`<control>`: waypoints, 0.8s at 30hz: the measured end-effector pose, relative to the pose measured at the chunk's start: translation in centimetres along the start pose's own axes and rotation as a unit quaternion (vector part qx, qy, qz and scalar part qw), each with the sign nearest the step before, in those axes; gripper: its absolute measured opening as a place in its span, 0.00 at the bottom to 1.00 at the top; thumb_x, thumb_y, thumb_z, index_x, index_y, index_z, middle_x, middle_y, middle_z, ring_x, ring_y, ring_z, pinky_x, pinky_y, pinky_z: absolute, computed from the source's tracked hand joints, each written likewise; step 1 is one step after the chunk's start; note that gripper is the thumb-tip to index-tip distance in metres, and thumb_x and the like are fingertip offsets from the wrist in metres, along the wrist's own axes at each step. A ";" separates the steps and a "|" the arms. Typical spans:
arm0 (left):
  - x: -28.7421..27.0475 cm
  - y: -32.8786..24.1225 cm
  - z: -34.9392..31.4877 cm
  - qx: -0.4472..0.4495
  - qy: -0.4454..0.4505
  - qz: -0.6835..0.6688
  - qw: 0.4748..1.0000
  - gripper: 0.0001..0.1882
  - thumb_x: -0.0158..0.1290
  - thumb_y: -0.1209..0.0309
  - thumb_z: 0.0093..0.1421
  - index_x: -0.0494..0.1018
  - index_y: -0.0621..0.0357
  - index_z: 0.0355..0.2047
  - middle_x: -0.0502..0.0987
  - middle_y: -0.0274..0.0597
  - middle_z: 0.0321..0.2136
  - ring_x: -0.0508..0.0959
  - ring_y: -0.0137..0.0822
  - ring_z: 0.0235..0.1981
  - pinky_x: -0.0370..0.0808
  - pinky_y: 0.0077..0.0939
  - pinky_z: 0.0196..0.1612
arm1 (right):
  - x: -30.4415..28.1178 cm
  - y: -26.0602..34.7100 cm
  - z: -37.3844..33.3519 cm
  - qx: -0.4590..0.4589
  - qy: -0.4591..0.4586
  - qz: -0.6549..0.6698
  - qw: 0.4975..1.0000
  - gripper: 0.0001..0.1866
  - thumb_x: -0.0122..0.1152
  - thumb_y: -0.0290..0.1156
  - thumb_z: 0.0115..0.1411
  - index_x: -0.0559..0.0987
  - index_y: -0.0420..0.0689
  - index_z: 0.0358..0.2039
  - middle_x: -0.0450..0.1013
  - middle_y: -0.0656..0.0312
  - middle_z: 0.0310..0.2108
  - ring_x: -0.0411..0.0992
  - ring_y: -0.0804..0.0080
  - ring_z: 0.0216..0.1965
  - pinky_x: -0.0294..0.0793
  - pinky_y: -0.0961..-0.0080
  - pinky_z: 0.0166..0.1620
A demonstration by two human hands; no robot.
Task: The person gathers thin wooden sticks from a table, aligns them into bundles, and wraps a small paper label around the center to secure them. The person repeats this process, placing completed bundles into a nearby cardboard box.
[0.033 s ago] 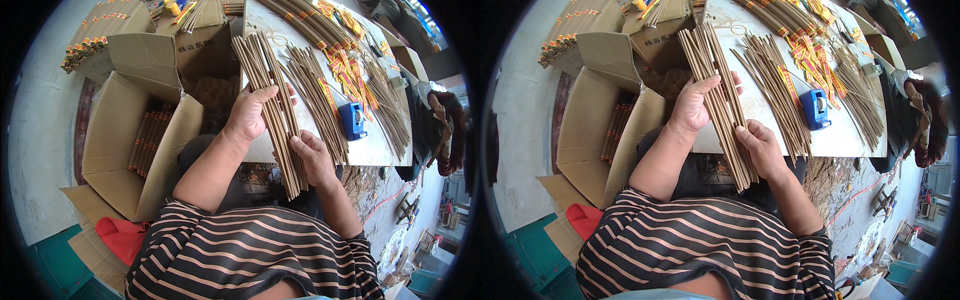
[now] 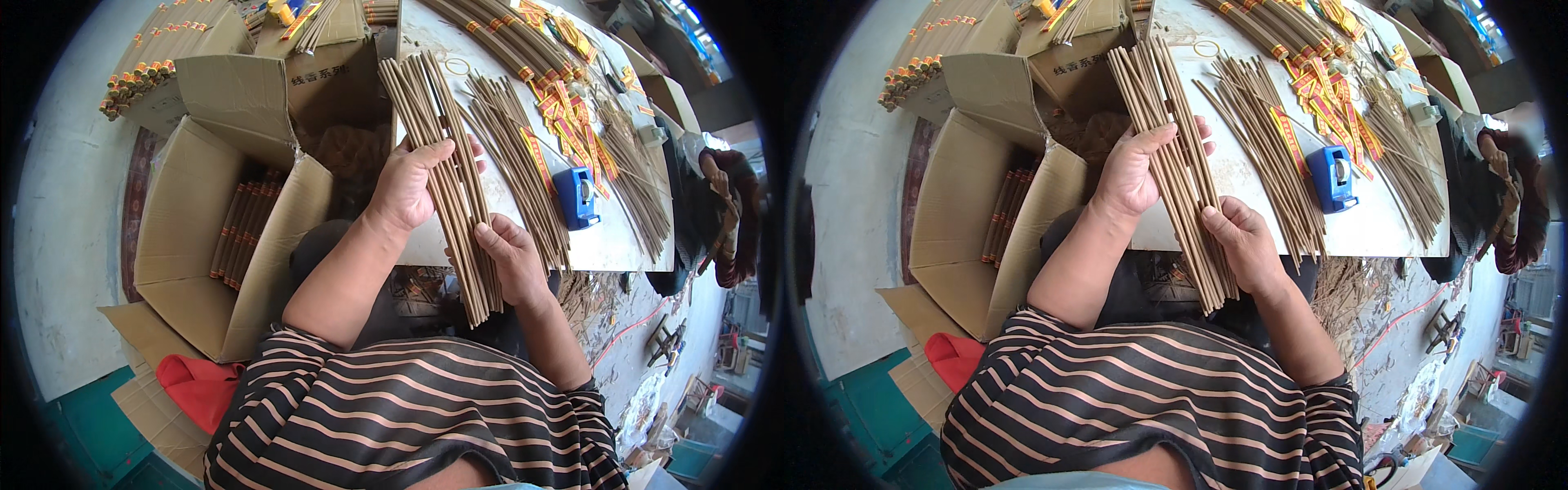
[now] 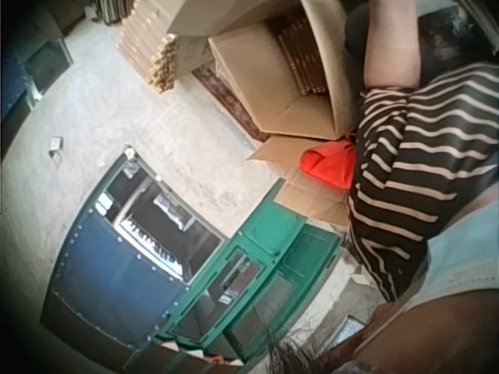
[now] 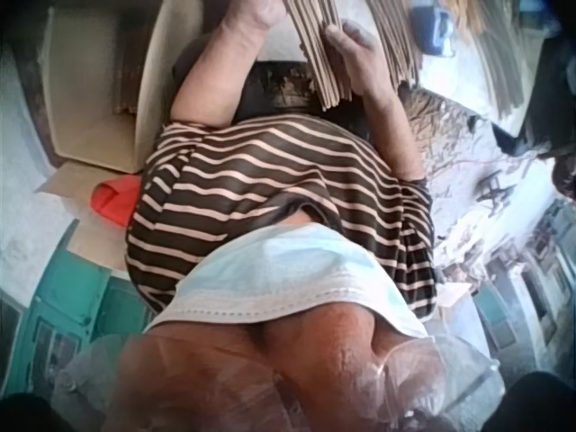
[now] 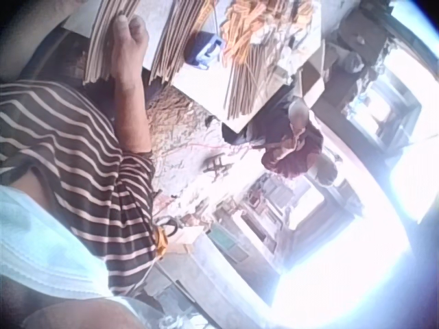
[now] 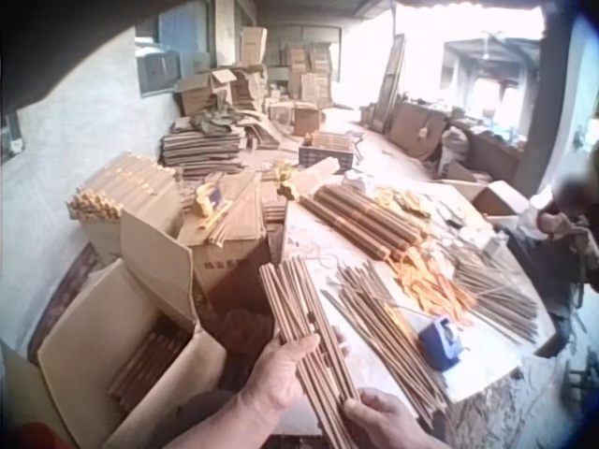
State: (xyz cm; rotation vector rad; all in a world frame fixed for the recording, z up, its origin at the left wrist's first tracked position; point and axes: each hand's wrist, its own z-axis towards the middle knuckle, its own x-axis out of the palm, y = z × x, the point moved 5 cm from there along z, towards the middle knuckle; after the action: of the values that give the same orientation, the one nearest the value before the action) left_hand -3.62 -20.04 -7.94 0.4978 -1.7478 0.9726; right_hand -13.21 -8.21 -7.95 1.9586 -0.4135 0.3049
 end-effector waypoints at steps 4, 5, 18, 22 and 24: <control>0.2 0.0 0.1 -0.001 0.017 0.003 1.000 0.12 0.46 0.78 0.56 0.69 0.69 0.42 0.75 0.51 0.36 0.77 0.43 0.38 0.75 0.44 0.47 | 0.1 0.1 -0.1 0.002 0.002 0.002 1.000 0.14 0.47 0.35 0.64 0.71 0.35 0.40 0.75 0.50 0.31 0.75 0.69 0.30 0.76 0.77 0.33; 0.2 0.0 0.1 -0.005 0.017 0.000 1.000 0.13 0.46 0.78 0.56 0.68 0.69 0.42 0.75 0.51 0.36 0.77 0.43 0.39 0.75 0.43 0.47 | 0.1 0.2 -0.1 0.002 0.003 0.002 1.000 0.15 0.47 0.35 0.64 0.71 0.35 0.40 0.75 0.50 0.31 0.75 0.69 0.30 0.76 0.77 0.33; -0.3 0.2 0.5 -0.015 0.059 0.003 0.998 0.24 0.45 0.75 0.55 0.60 0.75 0.52 0.71 0.58 0.46 0.71 0.52 0.49 0.68 0.46 0.55 | 0.2 -0.2 -0.2 0.002 0.042 0.026 0.999 0.15 0.53 0.34 0.61 0.70 0.35 0.41 0.74 0.52 0.35 0.76 0.64 0.34 0.78 0.71 0.38; -0.4 0.3 0.5 -0.030 0.062 0.002 0.998 0.25 0.44 0.75 0.54 0.59 0.75 0.52 0.70 0.58 0.46 0.70 0.53 0.50 0.68 0.45 0.55 | 0.6 -0.1 -0.2 0.011 0.033 0.015 0.999 0.14 0.57 0.31 0.58 0.71 0.35 0.41 0.75 0.55 0.32 0.76 0.66 0.32 0.78 0.72 0.36; -0.2 0.3 0.5 -0.016 0.061 0.009 0.998 0.26 0.43 0.74 0.54 0.59 0.75 0.53 0.70 0.58 0.47 0.70 0.53 0.50 0.68 0.44 0.54 | 0.4 -0.3 -0.2 0.016 0.023 0.033 0.999 0.14 0.57 0.30 0.58 0.71 0.35 0.41 0.75 0.55 0.31 0.76 0.67 0.31 0.78 0.73 0.35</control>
State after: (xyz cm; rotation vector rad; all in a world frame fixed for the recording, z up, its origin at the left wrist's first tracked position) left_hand -4.00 -20.29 -8.28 0.3954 -1.6588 0.9649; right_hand -12.71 -7.98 -8.00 1.9683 -0.4472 0.4002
